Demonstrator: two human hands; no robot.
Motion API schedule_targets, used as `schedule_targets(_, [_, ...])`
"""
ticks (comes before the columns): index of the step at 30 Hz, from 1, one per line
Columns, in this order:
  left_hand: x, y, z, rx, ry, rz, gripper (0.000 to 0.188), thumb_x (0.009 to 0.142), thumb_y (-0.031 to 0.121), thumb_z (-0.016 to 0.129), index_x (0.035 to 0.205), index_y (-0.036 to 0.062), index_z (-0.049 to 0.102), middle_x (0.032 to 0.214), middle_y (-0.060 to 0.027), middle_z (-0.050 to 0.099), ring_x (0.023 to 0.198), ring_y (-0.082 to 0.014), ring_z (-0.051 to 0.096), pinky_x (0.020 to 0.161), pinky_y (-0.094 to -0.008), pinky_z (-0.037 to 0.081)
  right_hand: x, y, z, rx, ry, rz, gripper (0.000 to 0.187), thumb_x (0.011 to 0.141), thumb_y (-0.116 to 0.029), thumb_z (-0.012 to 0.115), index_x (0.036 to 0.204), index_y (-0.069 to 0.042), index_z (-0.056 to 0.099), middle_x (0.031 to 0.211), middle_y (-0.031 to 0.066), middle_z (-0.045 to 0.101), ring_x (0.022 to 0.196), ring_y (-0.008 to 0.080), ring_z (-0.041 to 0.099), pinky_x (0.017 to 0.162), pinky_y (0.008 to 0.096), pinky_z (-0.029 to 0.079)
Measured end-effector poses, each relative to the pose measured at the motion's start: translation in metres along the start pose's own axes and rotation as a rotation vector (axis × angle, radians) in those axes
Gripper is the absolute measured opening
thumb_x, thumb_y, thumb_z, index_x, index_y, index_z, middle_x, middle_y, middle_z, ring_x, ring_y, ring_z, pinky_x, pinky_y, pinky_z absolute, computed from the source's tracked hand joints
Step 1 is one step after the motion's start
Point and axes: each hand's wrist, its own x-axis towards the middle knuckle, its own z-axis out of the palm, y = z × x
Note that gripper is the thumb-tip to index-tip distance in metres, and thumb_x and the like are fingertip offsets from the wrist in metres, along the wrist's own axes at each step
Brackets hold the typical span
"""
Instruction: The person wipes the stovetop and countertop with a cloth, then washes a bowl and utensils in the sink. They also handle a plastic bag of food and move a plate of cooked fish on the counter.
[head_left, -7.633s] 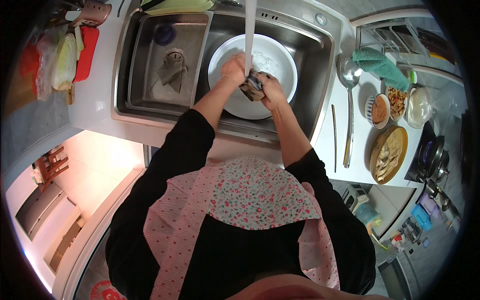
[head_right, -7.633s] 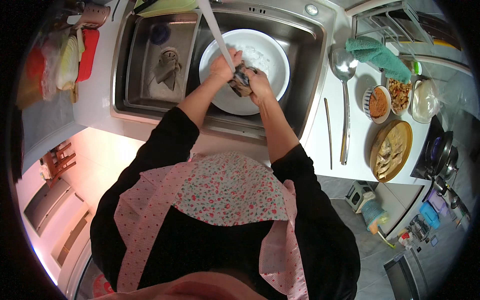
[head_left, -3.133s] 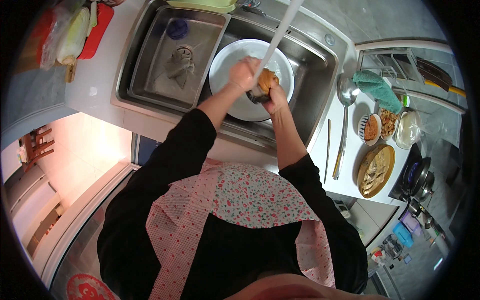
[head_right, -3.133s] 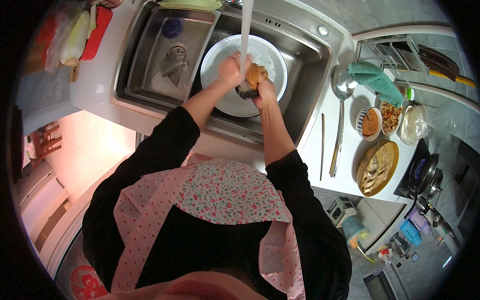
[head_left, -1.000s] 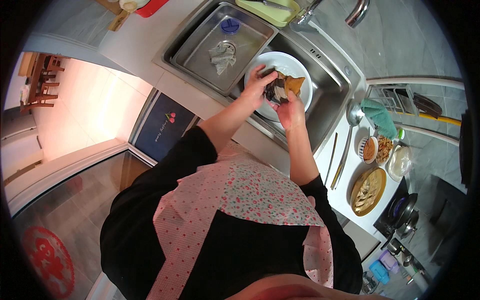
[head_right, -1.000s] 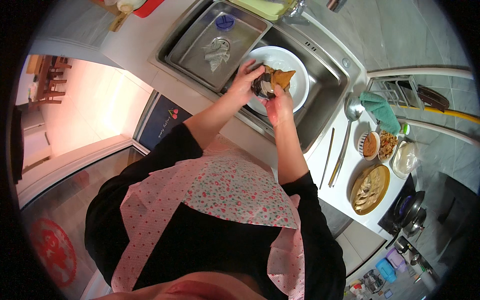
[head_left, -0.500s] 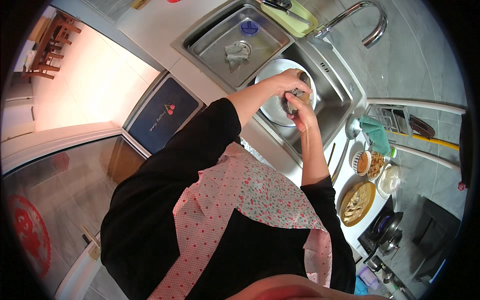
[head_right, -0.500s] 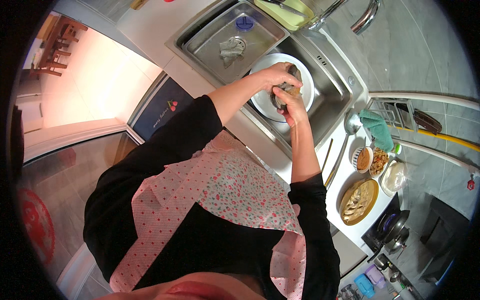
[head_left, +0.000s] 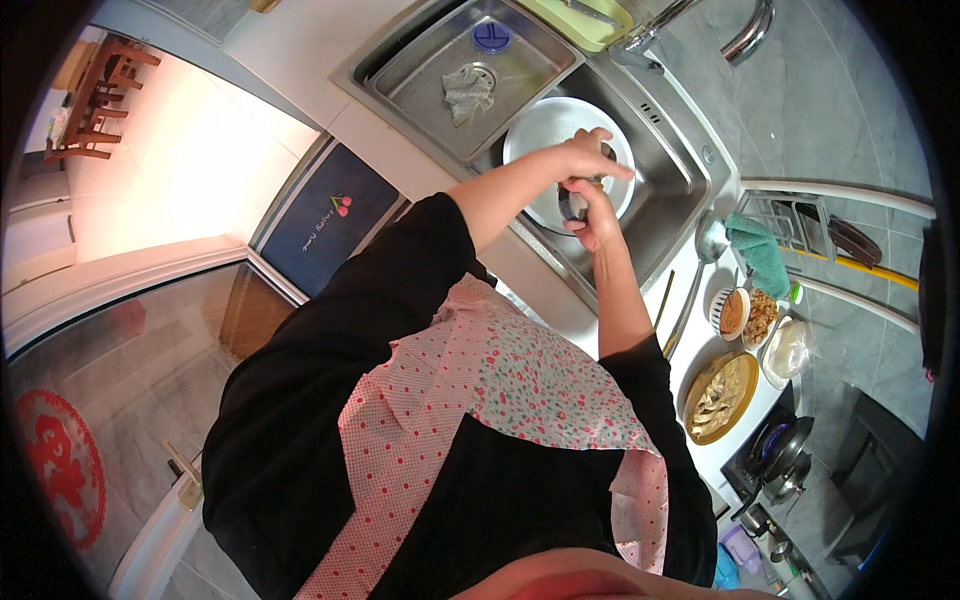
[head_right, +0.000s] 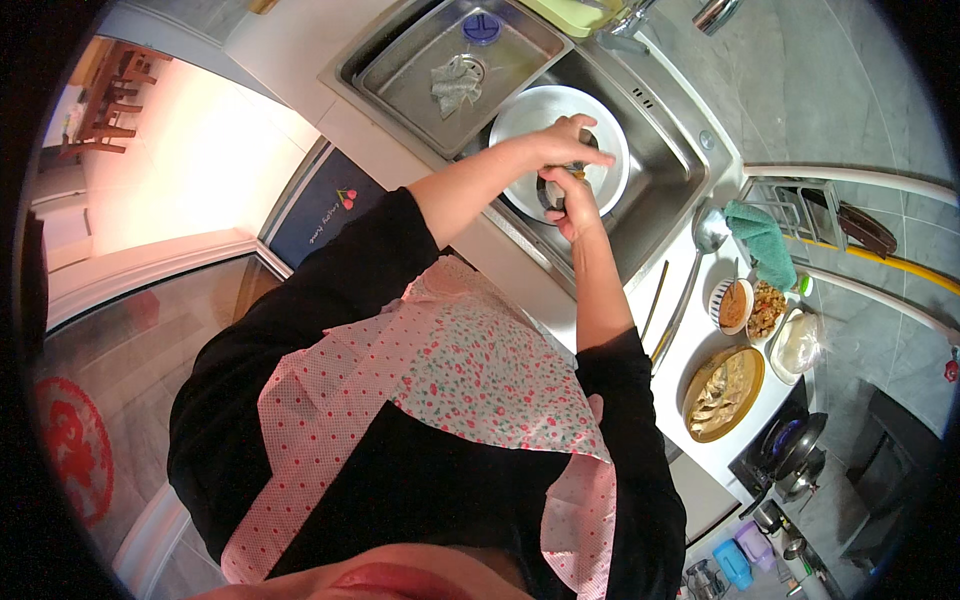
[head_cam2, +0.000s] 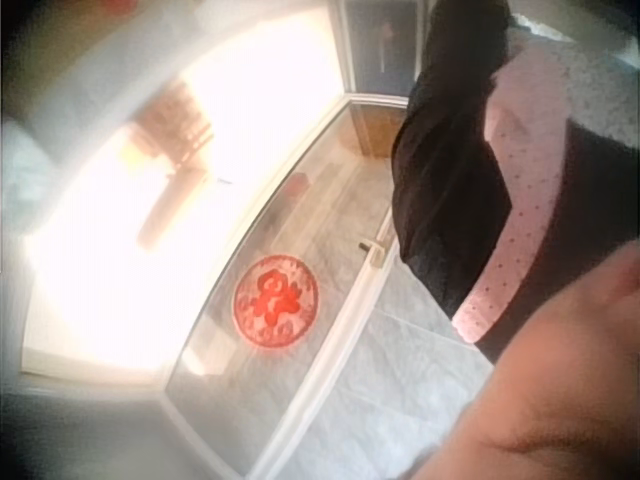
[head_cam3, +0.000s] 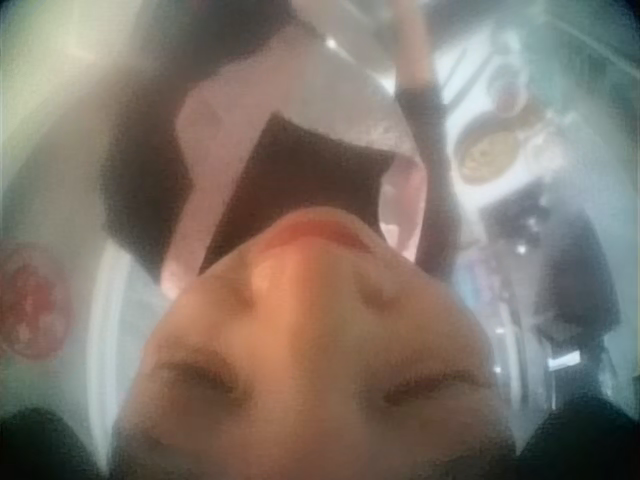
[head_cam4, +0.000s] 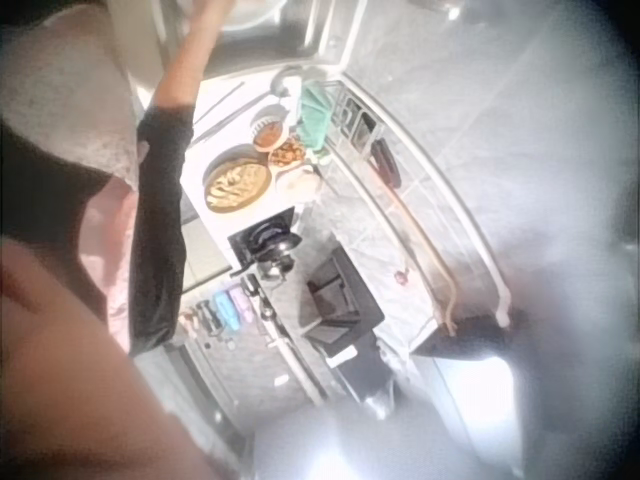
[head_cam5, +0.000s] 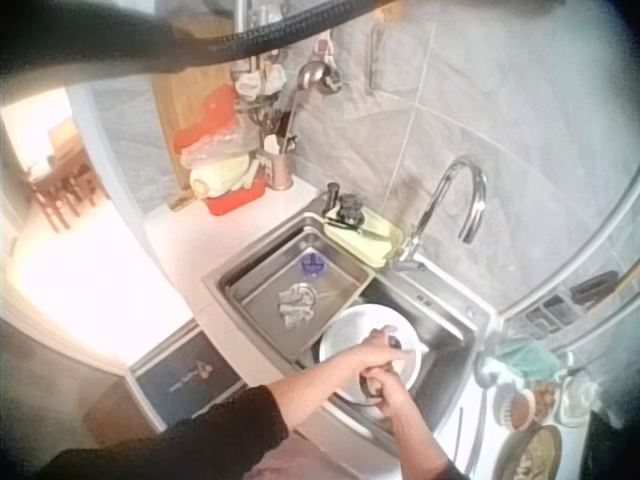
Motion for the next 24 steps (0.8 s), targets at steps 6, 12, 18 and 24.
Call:
schedule_targets(6, [-0.018,-0.027,0.001,-1.283,-0.328,-0.004,0.071,0.093,0.065,0.057,0.149,0.0224,0.046,0.145,-0.0128,0.051,0.107,-0.0210,0.067,0.088,-0.0365,0.057,-0.055,-0.015,0.040,0.991,-0.482,-0.060,0.050,0.080,-0.033,0.068,0.119,-0.005,0.057,0.105,0.0114,0.061,0.090,0.0258,0.057,0.064,0.0347,0.044])
schedule_targets(12, [-0.014,-0.011,0.006,-1.432,-0.586,0.560,0.078,0.090,0.040,0.071,0.154,0.0121,0.035,0.146,-0.0222,0.048,0.121,-0.0359,0.059,0.099,-0.0482,0.051,-0.058,-0.013,0.040,1.358,-0.532,-0.085,0.067,0.089,-0.029,0.072,0.144,-0.005,0.042,0.133,0.0173,0.055,0.122,0.0365,0.056,0.111,0.0517,0.041])
schedule_targets(18, [0.007,0.019,-0.024,-0.806,-0.439,0.108,0.030,0.076,0.012,0.082,0.092,0.0069,0.058,0.087,-0.0037,0.060,0.080,-0.0156,0.063,0.068,-0.0297,0.051,-0.034,-0.016,0.013,1.010,-0.650,0.065,0.041,0.089,-0.018,0.073,0.121,-0.003,0.053,0.099,0.0078,0.054,0.081,0.0156,0.051,0.061,0.0267,0.045])
schedule_targets(24, [0.031,-0.013,-0.004,-0.356,-0.296,0.014,0.035,0.064,0.006,0.085,0.093,0.0040,0.065,0.081,-0.0043,0.059,0.073,-0.0182,0.056,0.057,-0.0354,0.047,-0.002,-0.001,0.016,0.609,-0.132,0.189,0.018,0.080,-0.006,0.070,0.092,-0.007,0.056,0.076,0.0033,0.054,0.057,0.0125,0.045,0.045,0.0225,0.030])
